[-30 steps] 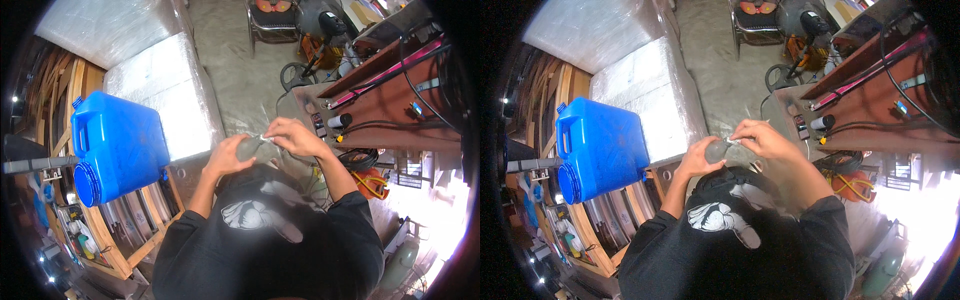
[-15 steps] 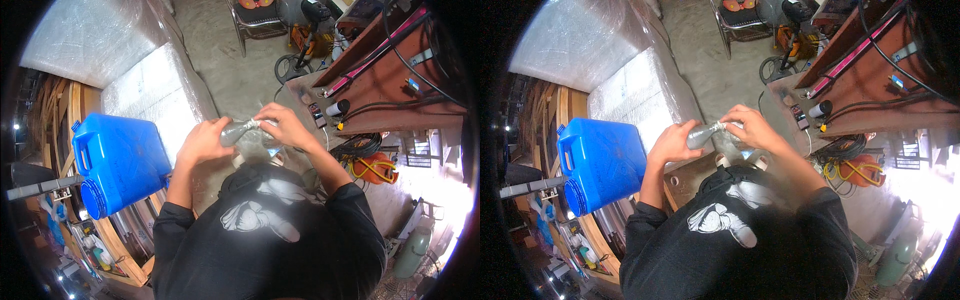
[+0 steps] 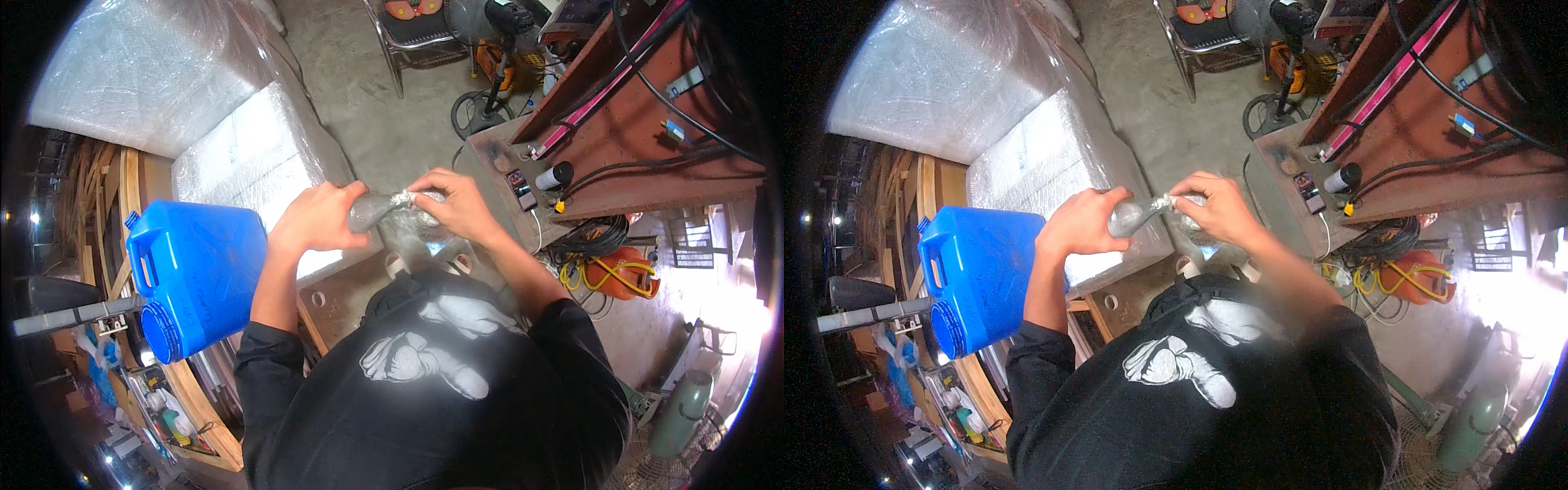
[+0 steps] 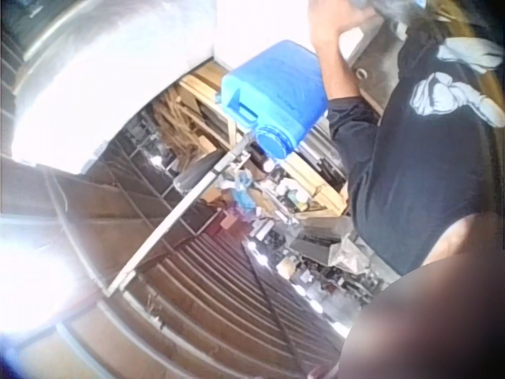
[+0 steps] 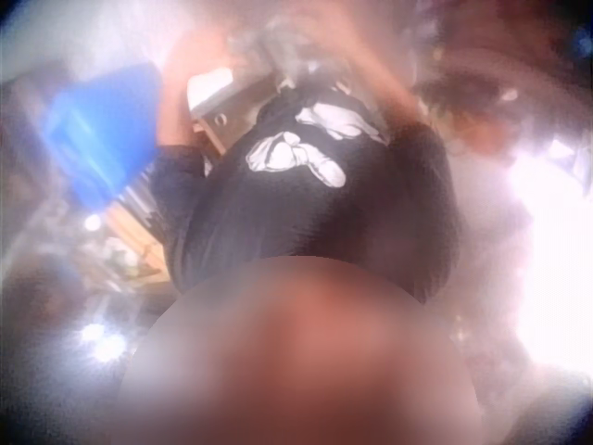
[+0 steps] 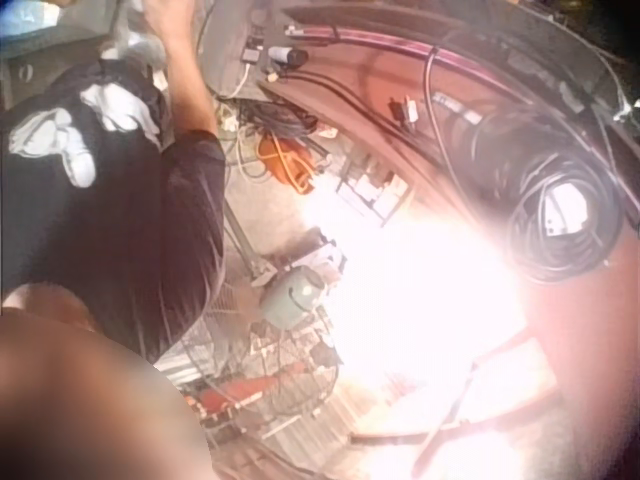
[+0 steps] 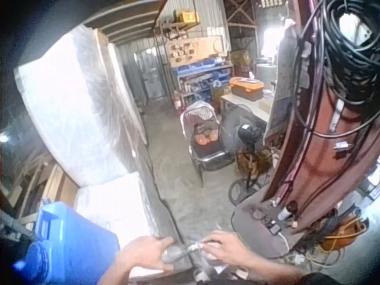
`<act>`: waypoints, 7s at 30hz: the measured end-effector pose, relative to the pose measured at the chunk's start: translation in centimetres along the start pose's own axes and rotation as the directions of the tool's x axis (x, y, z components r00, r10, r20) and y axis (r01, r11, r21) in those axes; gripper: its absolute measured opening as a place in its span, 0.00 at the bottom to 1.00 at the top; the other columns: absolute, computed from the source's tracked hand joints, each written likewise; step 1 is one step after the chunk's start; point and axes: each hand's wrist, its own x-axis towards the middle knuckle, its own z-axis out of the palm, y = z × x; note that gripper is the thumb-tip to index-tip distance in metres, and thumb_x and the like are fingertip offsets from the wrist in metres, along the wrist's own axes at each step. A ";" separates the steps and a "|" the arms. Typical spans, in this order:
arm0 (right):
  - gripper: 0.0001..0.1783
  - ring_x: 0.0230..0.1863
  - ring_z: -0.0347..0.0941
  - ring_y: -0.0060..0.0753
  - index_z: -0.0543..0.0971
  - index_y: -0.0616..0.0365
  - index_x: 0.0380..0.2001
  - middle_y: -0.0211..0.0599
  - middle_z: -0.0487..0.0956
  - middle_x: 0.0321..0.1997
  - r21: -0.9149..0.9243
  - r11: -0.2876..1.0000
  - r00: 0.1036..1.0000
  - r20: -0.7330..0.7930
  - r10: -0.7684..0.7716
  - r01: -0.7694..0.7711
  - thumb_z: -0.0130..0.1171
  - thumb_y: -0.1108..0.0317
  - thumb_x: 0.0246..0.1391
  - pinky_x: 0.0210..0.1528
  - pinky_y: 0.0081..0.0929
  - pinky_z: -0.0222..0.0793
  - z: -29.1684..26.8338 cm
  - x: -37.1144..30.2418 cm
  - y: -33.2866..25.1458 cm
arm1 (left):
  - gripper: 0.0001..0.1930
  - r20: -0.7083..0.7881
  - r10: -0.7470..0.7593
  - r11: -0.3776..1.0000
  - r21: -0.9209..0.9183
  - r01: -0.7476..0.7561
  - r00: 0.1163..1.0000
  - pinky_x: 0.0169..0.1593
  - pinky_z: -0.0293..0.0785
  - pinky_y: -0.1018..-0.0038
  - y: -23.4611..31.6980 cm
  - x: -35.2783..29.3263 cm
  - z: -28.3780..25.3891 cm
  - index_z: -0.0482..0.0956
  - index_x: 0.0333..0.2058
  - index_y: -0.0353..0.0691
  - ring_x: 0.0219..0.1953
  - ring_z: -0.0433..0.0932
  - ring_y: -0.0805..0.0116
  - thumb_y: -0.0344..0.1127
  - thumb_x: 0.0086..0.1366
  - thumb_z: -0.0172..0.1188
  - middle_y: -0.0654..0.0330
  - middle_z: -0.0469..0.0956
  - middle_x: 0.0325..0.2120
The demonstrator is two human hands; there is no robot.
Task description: The person removes a perforated metal panel from a stainless steel unit, walks around the workshop, and returns to wipe the interior surfaces with a cloth. The person then reattaches the panel to the unit.
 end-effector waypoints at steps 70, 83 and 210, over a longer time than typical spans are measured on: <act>0.46 0.39 0.78 0.37 0.67 0.66 0.58 0.45 0.78 0.46 -0.060 0.940 0.942 -0.028 0.336 -0.337 0.77 0.54 0.40 0.44 0.31 0.75 25.7 7.3 10.2 | 0.35 -0.595 -0.785 0.607 -0.795 0.019 0.174 0.54 0.72 0.60 -9.2 -12.5 24.4 0.72 0.52 0.38 0.50 0.74 0.51 0.34 0.43 0.78 0.50 0.73 0.47; 0.17 0.44 0.78 0.61 0.78 0.59 0.42 0.54 0.82 0.39 -0.539 0.810 0.891 0.218 0.399 -0.231 0.66 0.62 0.50 0.46 0.50 0.73 33.4 7.0 9.7 | 0.35 -0.691 -0.686 0.717 -0.695 0.054 0.227 0.53 0.73 0.59 -12.0 -13.9 25.0 0.73 0.51 0.36 0.49 0.75 0.50 0.34 0.42 0.77 0.50 0.75 0.46; 0.63 0.60 0.71 0.51 0.55 0.64 0.68 0.61 0.71 0.61 0.890 0.436 -0.935 -0.035 0.352 0.131 0.79 0.45 0.37 0.62 0.40 0.67 34.4 -50.2 8.6 | 0.50 -0.037 0.120 0.991 -0.062 -0.122 0.992 0.59 0.70 0.56 8.0 31.7 45.7 0.64 0.63 0.33 0.58 0.72 0.45 0.55 0.45 0.75 0.41 0.71 0.56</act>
